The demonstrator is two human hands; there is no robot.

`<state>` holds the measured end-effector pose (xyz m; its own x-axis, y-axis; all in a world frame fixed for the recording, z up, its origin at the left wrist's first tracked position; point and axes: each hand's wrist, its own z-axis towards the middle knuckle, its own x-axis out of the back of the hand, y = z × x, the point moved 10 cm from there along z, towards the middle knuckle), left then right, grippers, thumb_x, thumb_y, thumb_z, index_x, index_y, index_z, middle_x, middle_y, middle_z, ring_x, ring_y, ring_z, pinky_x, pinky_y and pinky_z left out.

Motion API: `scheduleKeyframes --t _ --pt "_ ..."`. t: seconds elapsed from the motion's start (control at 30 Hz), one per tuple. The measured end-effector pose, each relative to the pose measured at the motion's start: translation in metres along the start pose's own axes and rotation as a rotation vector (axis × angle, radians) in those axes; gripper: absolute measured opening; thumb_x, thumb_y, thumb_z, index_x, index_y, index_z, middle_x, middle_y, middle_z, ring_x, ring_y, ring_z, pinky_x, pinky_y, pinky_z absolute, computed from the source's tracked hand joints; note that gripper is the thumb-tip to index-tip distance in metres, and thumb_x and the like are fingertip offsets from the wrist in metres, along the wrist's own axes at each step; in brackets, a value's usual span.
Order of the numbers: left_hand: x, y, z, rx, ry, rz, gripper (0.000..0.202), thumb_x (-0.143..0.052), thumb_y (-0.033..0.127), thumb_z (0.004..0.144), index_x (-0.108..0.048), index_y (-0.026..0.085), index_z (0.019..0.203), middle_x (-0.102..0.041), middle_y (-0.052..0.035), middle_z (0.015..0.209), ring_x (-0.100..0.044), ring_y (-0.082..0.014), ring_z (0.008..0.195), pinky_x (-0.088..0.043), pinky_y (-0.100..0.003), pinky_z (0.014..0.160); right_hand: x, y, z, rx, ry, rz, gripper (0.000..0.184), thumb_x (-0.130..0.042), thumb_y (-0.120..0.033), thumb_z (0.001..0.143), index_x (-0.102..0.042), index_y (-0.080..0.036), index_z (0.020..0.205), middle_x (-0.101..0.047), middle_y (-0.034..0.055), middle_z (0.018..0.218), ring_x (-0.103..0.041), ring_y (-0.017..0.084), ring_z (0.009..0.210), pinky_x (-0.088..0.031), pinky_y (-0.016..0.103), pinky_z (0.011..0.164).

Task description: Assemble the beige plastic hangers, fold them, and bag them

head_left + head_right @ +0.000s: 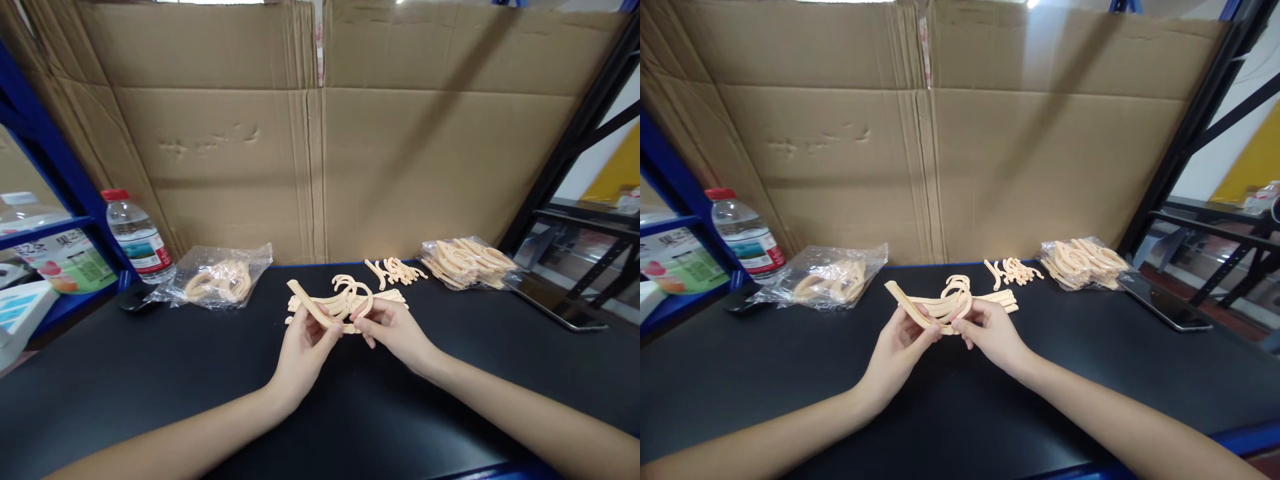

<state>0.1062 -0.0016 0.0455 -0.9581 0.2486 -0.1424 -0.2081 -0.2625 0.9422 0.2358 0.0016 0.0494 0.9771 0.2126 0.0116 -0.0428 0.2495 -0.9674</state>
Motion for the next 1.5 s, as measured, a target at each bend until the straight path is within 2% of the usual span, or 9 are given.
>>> scheduleKeyframes --t 0.23,0.43,0.5,0.63,0.87,1.1,1.3,1.4,1.5 --pt "-0.012 -0.015 -0.005 0.096 -0.104 -0.024 0.034 -0.071 0.022 0.074 -0.047 0.02 0.098 -0.062 0.0002 0.087 -0.065 -0.016 0.081 -0.053 -0.034 0.079 -0.003 0.014 -0.002 -0.079 -0.03 0.083 0.024 -0.076 -0.034 0.068 -0.061 -0.018 0.075 -0.061 -0.002 0.064 -0.058 0.01 0.053 -0.051 0.023 0.047" --pt "-0.011 -0.024 -0.003 0.222 -0.105 -0.054 0.027 -0.076 0.022 0.068 -0.058 0.016 0.087 -0.067 -0.0015 0.081 -0.064 -0.0154 0.077 -0.052 -0.031 0.077 0.006 0.005 0.005 -0.077 -0.082 0.051 0.027 -0.071 -0.038 0.073 -0.066 -0.016 0.088 -0.066 0.0023 0.072 -0.064 0.014 0.058 -0.055 0.029 0.055" --pt "-0.009 -0.025 -0.003 0.257 -0.076 -0.067 0.024 -0.077 0.022 0.067 -0.062 0.015 0.085 -0.067 -0.0005 0.077 -0.064 -0.0138 0.073 -0.052 -0.029 0.076 0.027 -0.008 0.014 0.011 -0.08 -0.127 0.026 -0.061 -0.04 0.081 -0.067 -0.017 0.092 -0.066 0.004 0.073 -0.064 0.016 0.06 -0.055 0.032 0.057" --pt "-0.006 -0.027 -0.003 0.29 -0.032 -0.096 0.021 -0.078 0.023 0.066 -0.066 0.014 0.08 -0.066 -0.0001 0.077 -0.063 -0.0127 0.072 -0.053 -0.027 0.074 0.08 -0.039 0.032 0.365 0.047 -0.842 0.017 -0.056 -0.025 0.085 -0.071 -0.02 0.09 -0.068 0.0076 0.083 -0.061 0.022 0.079 -0.05 0.041 0.074" --pt "-0.003 -0.03 -0.002 0.29 -0.027 -0.075 0.021 -0.077 0.024 0.068 -0.069 0.014 0.084 -0.068 -0.0033 0.081 -0.065 -0.0156 0.075 -0.055 -0.029 0.076 0.091 -0.004 0.06 0.444 -0.197 -1.236 0.035 -0.05 -0.003 0.079 -0.073 -0.023 0.095 -0.064 0.0099 0.102 -0.052 0.024 0.097 -0.045 0.042 0.087" --pt "-0.005 -0.029 -0.002 0.302 -0.024 -0.08 0.023 -0.079 0.026 0.067 -0.069 0.013 0.084 -0.068 -0.004 0.081 -0.065 -0.0159 0.075 -0.055 -0.03 0.076 0.087 0.006 0.065 0.426 -0.199 -1.17 0.021 -0.057 -0.009 0.079 -0.073 -0.022 0.082 -0.063 0.0083 0.095 -0.055 0.023 0.095 -0.045 0.04 0.085" --pt "-0.007 -0.026 -0.003 0.309 -0.025 -0.1 0.022 -0.08 0.025 0.066 -0.068 0.015 0.081 -0.065 -0.0009 0.079 -0.064 -0.0132 0.071 -0.053 -0.027 0.072 0.102 -0.015 0.061 0.457 0.052 -1.016 0.023 -0.043 -0.024 0.092 -0.066 -0.022 0.094 -0.054 0.0088 0.099 -0.055 0.021 0.093 -0.047 0.037 0.08" --pt "-0.006 -0.026 -0.004 0.296 -0.028 -0.105 0.021 -0.079 0.024 0.067 -0.067 0.014 0.082 -0.065 -0.0005 0.077 -0.062 -0.012 0.07 -0.052 -0.025 0.071 0.114 -0.035 0.049 0.438 0.237 -0.738 0.021 -0.044 -0.034 0.092 -0.059 -0.022 0.099 -0.053 0.0053 0.088 -0.055 0.018 0.08 -0.046 0.032 0.07" --pt "-0.005 -0.027 -0.003 0.287 -0.022 -0.107 0.02 -0.078 0.023 0.067 -0.067 0.014 0.082 -0.065 -0.0004 0.076 -0.062 -0.0116 0.068 -0.051 -0.025 0.07 0.107 -0.042 0.035 0.346 0.263 -0.376 0.022 -0.047 -0.04 0.091 -0.053 -0.023 0.104 -0.049 -0.0032 0.064 -0.049 0.013 0.058 -0.042 0.028 0.057"
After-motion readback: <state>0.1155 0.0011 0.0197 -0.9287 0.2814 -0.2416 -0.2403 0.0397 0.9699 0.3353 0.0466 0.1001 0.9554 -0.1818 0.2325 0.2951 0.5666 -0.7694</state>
